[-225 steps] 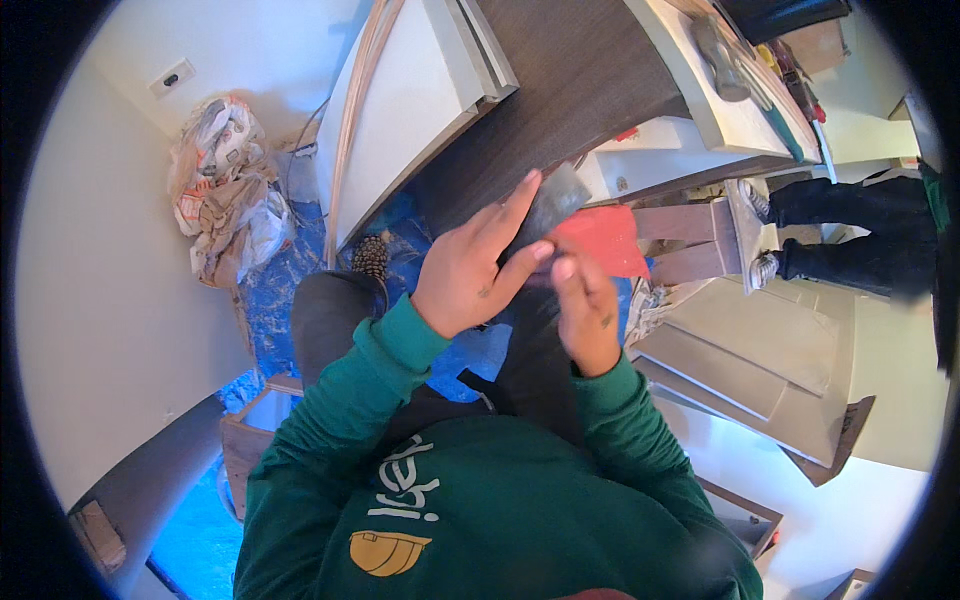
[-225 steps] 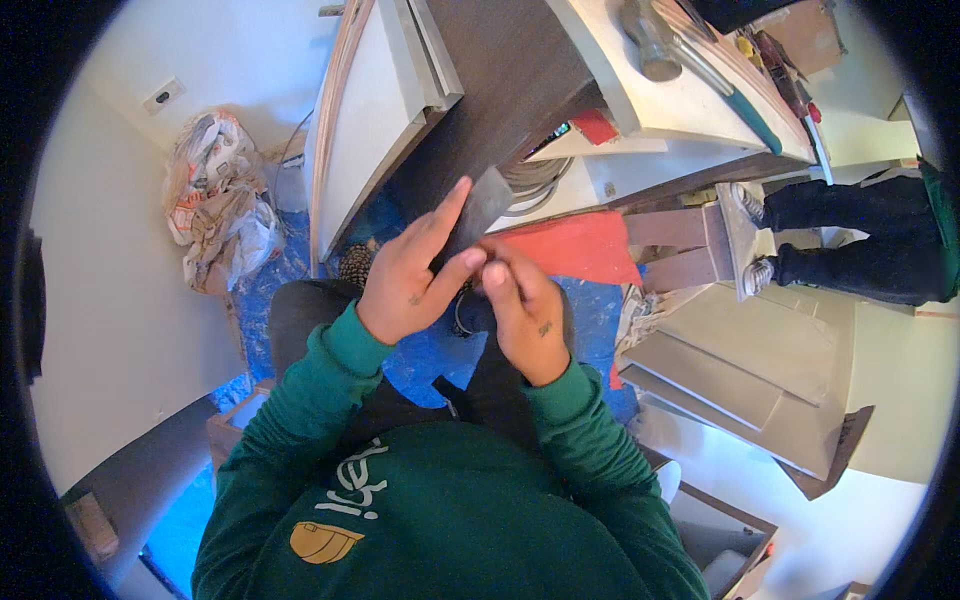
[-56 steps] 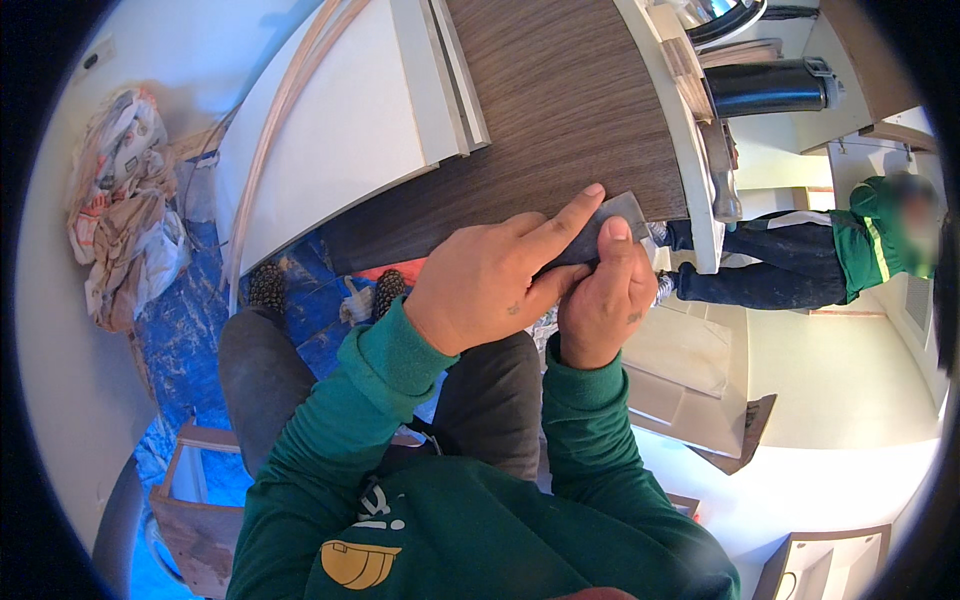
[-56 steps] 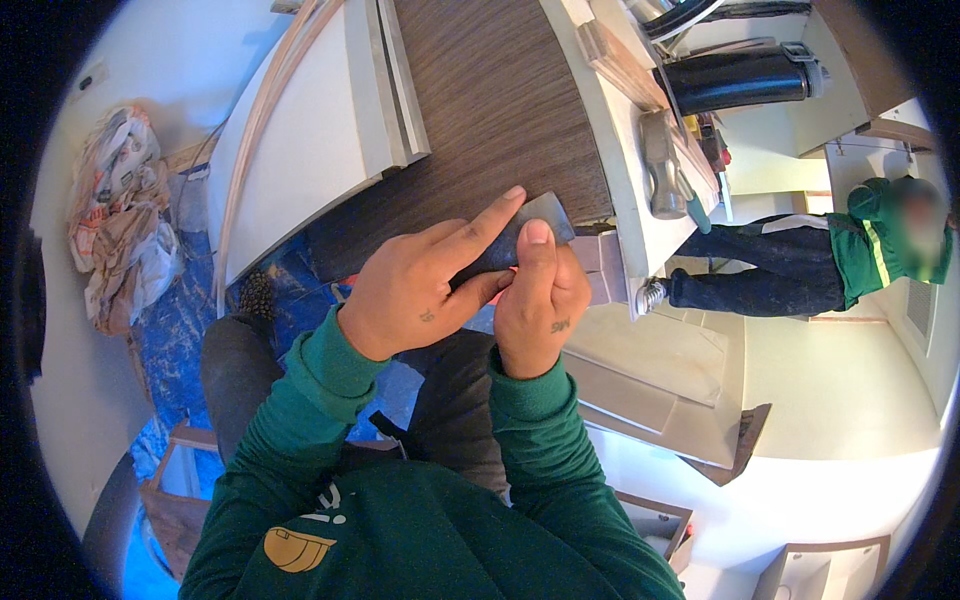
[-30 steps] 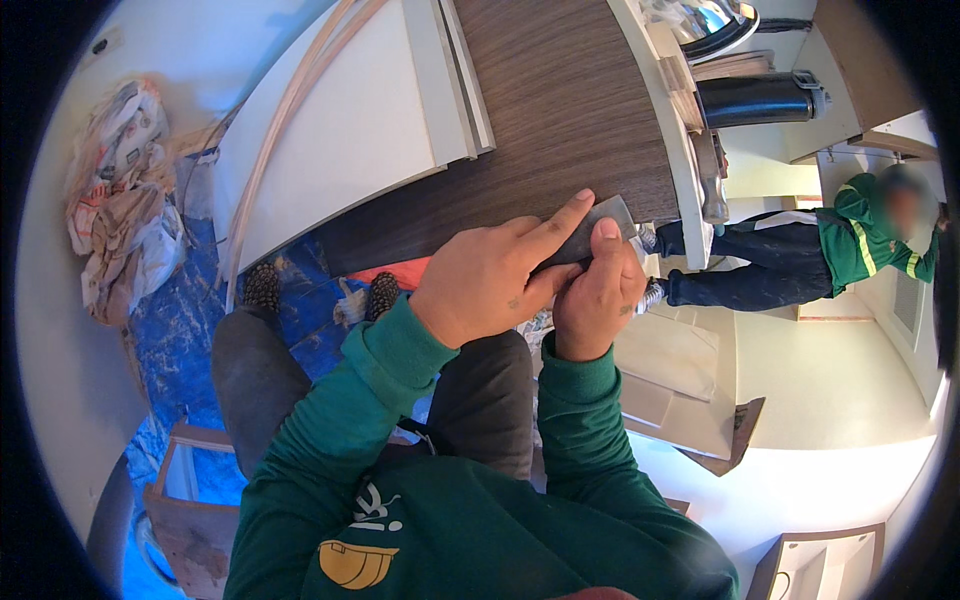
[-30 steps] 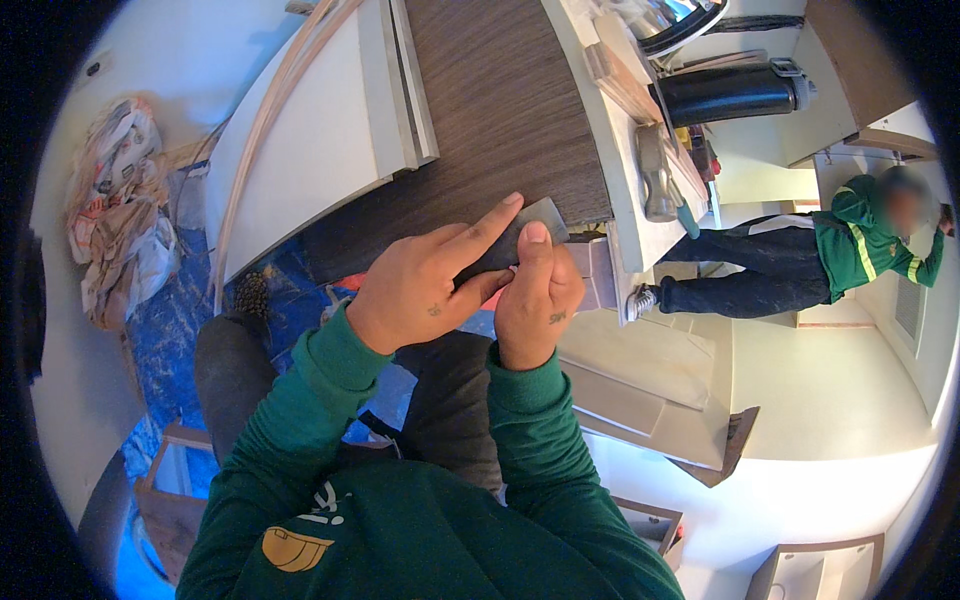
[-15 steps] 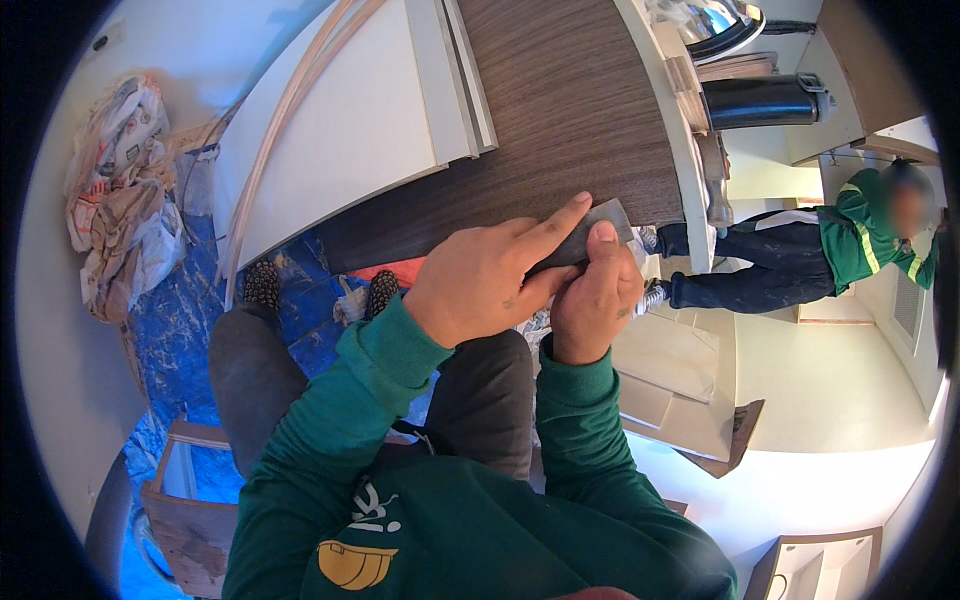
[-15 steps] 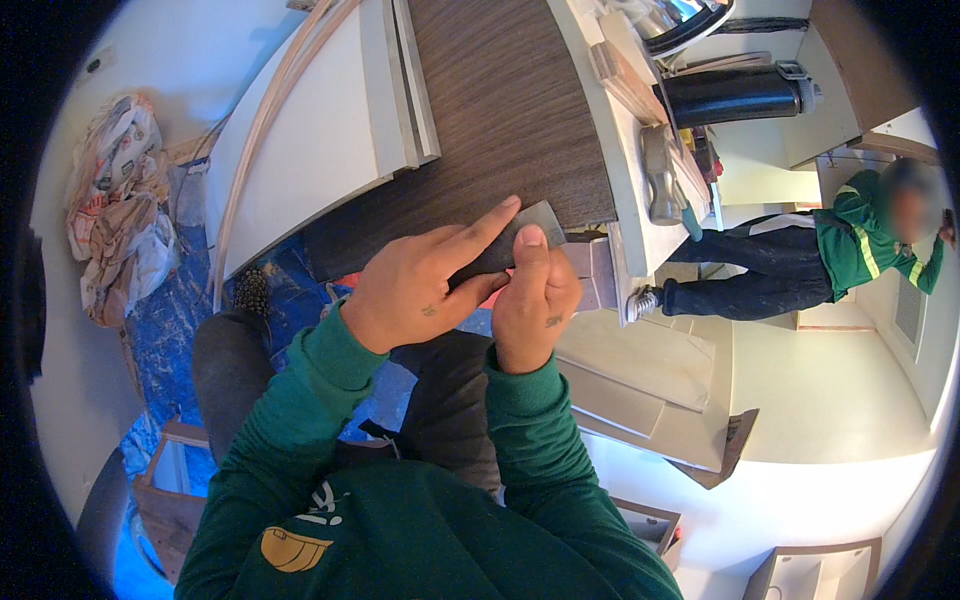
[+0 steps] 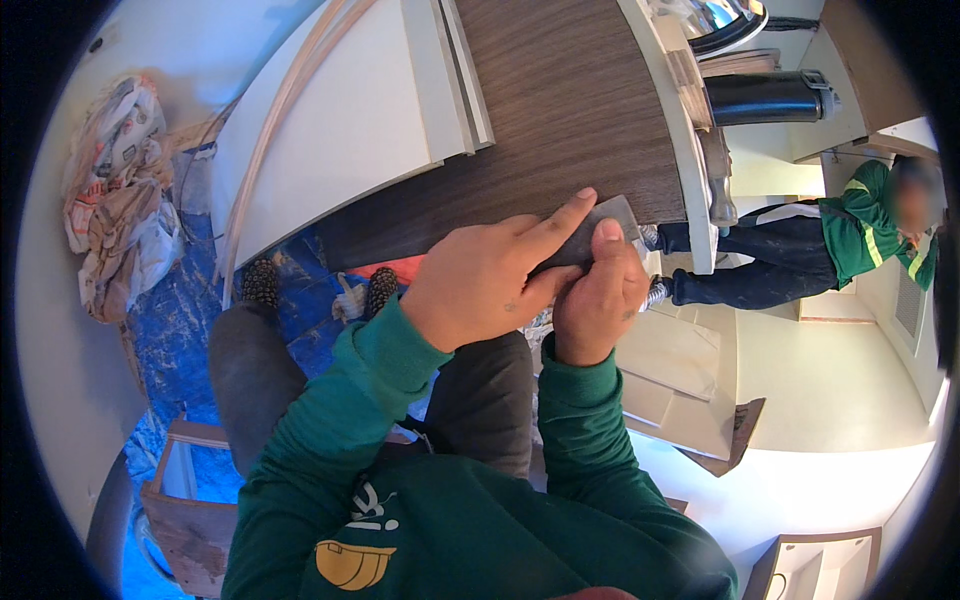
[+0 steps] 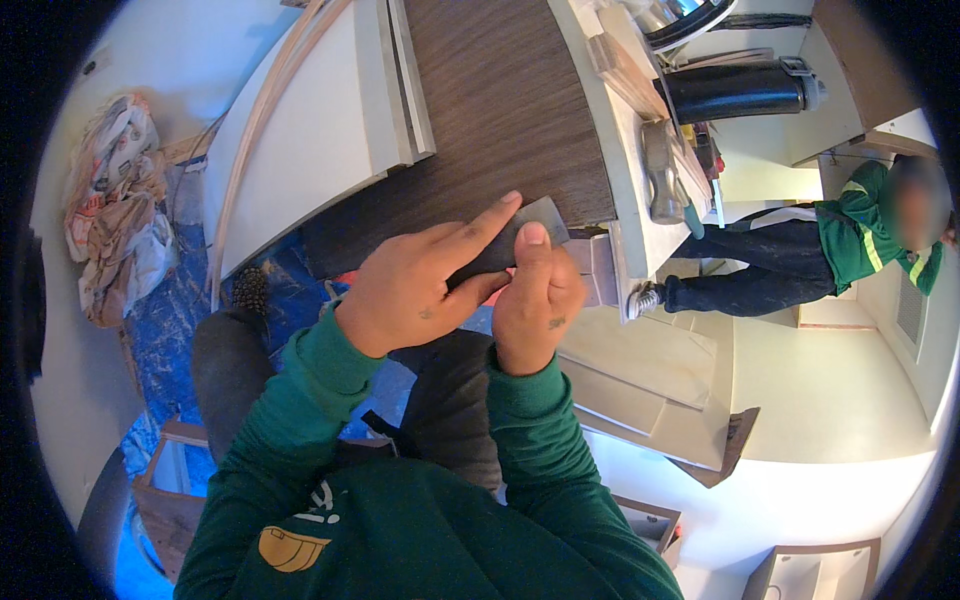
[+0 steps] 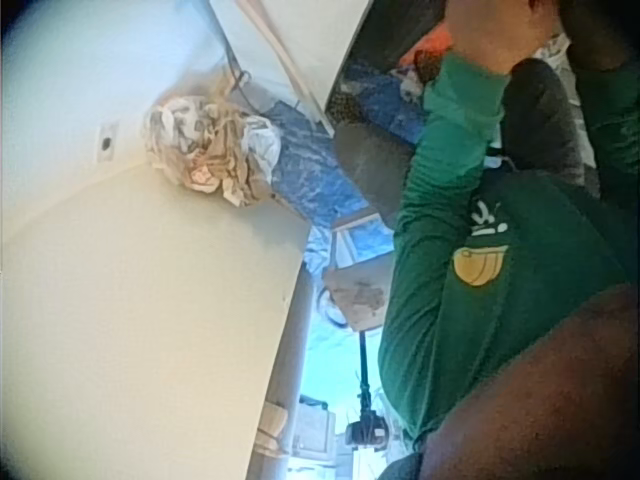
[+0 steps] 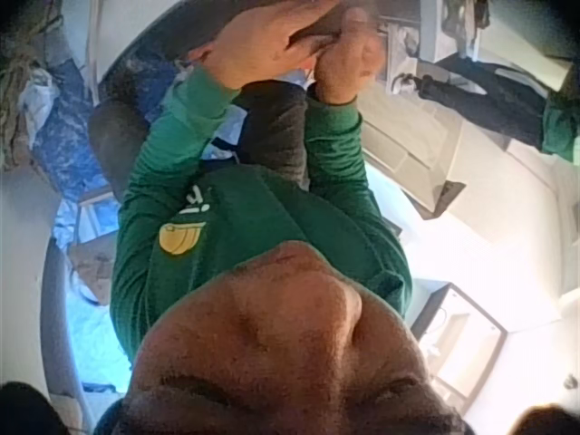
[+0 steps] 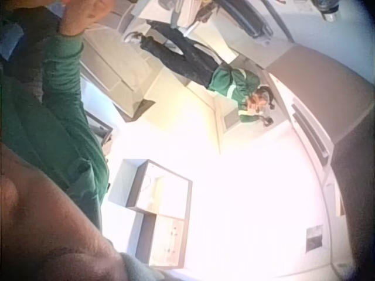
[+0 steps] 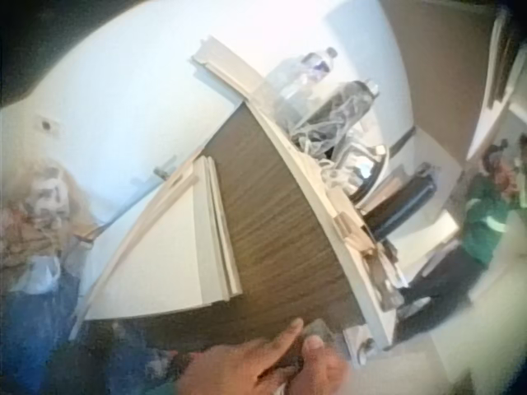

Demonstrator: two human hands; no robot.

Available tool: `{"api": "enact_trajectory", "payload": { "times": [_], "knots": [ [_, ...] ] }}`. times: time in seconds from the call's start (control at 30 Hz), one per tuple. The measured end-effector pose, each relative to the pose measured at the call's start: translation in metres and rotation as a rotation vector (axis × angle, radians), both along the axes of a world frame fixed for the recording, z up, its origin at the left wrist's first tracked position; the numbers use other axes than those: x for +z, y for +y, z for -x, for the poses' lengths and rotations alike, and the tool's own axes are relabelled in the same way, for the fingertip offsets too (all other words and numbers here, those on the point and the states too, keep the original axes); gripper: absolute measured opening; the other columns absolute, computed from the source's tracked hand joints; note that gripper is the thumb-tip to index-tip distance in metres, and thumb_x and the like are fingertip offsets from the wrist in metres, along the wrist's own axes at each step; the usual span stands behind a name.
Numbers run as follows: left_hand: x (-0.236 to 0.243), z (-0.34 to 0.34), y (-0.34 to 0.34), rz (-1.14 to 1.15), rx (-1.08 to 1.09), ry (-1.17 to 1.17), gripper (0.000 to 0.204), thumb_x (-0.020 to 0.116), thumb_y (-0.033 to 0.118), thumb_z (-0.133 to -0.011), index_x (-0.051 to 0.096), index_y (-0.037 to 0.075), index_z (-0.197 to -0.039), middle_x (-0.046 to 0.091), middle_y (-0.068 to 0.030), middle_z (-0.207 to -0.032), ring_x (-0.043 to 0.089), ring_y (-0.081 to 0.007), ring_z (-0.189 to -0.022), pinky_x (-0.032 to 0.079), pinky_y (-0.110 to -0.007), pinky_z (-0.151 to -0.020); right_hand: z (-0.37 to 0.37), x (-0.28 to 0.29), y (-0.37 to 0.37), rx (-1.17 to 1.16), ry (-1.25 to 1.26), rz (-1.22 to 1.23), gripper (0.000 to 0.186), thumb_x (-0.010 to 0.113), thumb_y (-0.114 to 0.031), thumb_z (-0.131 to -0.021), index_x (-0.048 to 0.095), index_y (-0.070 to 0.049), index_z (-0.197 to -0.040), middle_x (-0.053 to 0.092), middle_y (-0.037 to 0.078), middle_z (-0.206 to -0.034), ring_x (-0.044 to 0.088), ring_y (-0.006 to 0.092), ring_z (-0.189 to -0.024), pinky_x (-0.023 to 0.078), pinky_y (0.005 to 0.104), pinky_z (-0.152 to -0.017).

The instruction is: The person sits on the floor and uses a chisel to trim the edge of a wooden cabinet. They repeatedly scrape the edge, check the fit, and adjust the tool to remove material from the cabinet's side.

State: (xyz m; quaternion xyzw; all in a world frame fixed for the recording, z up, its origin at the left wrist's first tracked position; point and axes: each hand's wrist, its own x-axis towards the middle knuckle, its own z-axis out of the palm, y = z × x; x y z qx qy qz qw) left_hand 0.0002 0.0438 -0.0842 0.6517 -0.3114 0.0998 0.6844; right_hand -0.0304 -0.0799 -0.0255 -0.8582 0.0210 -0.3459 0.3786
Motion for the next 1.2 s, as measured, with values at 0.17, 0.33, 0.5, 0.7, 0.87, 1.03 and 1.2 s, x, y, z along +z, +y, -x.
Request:
{"api": "enact_trajectory", "payload": {
  "times": [0.17, 0.33, 0.5, 0.7, 0.87, 1.03, 1.2],
  "knots": [
    [-0.003, 0.0, 0.004, -0.039, -0.02, 0.026, 0.076, 0.075, 0.02, -0.085, 0.042, 0.015, -0.154, 0.066, -0.0142, -0.087, 0.065, -0.0356, -0.075, 0.052, -0.044, -0.065, 0.004, -0.002, -0.001, 0.039, 0.121, -0.24, 0.041, 0.058, -0.019, -0.102, 0.053, -0.003, -0.064, 0.049, -0.002, -0.062, 0.039, 0.0063, -0.06, 0.032, 0.0284, -0.052],
    [-0.001, 0.0, 0.009, -0.061, -0.022, 0.025, 0.076, 0.075, 0.021, -0.085, 0.042, 0.014, -0.154, 0.066, -0.0148, -0.088, 0.065, -0.0353, -0.076, 0.052, -0.043, -0.066, 0.004, -0.003, -0.001, 0.055, 0.111, -0.1, 0.04, 0.057, -0.017, -0.101, 0.052, -0.003, -0.064, 0.048, -0.002, -0.061, 0.037, 0.0064, -0.06, 0.031, 0.0288, -0.052],
    [-0.005, -0.003, 0.005, -0.051, 0.007, -0.008, 0.077, 0.076, 0.022, -0.085, 0.042, 0.014, -0.154, 0.067, -0.0147, -0.088, 0.066, -0.0345, -0.075, 0.052, -0.042, -0.065, 0.001, -0.003, 0.003, 0.049, 0.083, -0.114, 0.041, 0.057, -0.017, -0.101, 0.053, -0.003, -0.064, 0.048, -0.002, -0.061, 0.037, 0.0065, -0.06, 0.03, 0.0287, -0.052],
    [-0.006, -0.005, 0.003, -0.03, -0.004, -0.014, 0.078, 0.077, 0.022, -0.085, 0.042, 0.014, -0.153, 0.067, -0.0139, -0.087, 0.065, -0.0335, -0.072, 0.051, -0.041, -0.063, 0.001, -0.003, 0.001, 0.045, 0.094, -0.16, 0.044, 0.058, -0.023, -0.103, 0.051, -0.004, -0.064, 0.048, -0.002, -0.061, 0.04, 0.0062, -0.057, 0.031, 0.0277, -0.051],
    [-0.008, -0.007, 0.002, -0.016, -0.006, -0.02, 0.078, 0.077, 0.022, -0.084, 0.042, 0.013, -0.153, 0.067, -0.0138, -0.086, 0.065, -0.033, -0.071, 0.051, -0.041, -0.061, -0.002, -0.003, 0.006, 0.048, 0.065, -0.134, 0.044, 0.058, -0.022, -0.104, 0.05, -0.005, -0.064, 0.047, -0.003, -0.059, 0.041, 0.005, -0.054, 0.031, 0.026, -0.048],
    [-0.008, -0.008, -0.001, 0.025, 0.0, -0.039, 0.077, 0.077, 0.022, -0.085, 0.043, 0.013, -0.153, 0.067, -0.0138, -0.085, 0.065, -0.0325, -0.07, 0.051, -0.041, -0.06, -0.002, 0.0, 0.008, 0.051, 0.055, -0.175, 0.044, 0.058, -0.021, -0.103, 0.051, -0.005, -0.063, 0.047, -0.002, -0.059, 0.042, 0.0054, -0.051, 0.033, 0.0255, -0.045],
    [-0.006, -0.008, 0.001, 0.006, -0.008, -0.039, 0.076, 0.076, 0.022, -0.085, 0.043, 0.013, -0.153, 0.067, -0.0138, -0.085, 0.065, -0.033, -0.07, 0.051, -0.042, -0.061, -0.002, 0.002, 0.01, 0.05, 0.052, -0.203, 0.043, 0.059, -0.02, -0.103, 0.051, -0.005, -0.063, 0.048, -0.001, -0.058, 0.042, 0.0058, -0.048, 0.033, 0.0258, -0.042]
  ]
}}
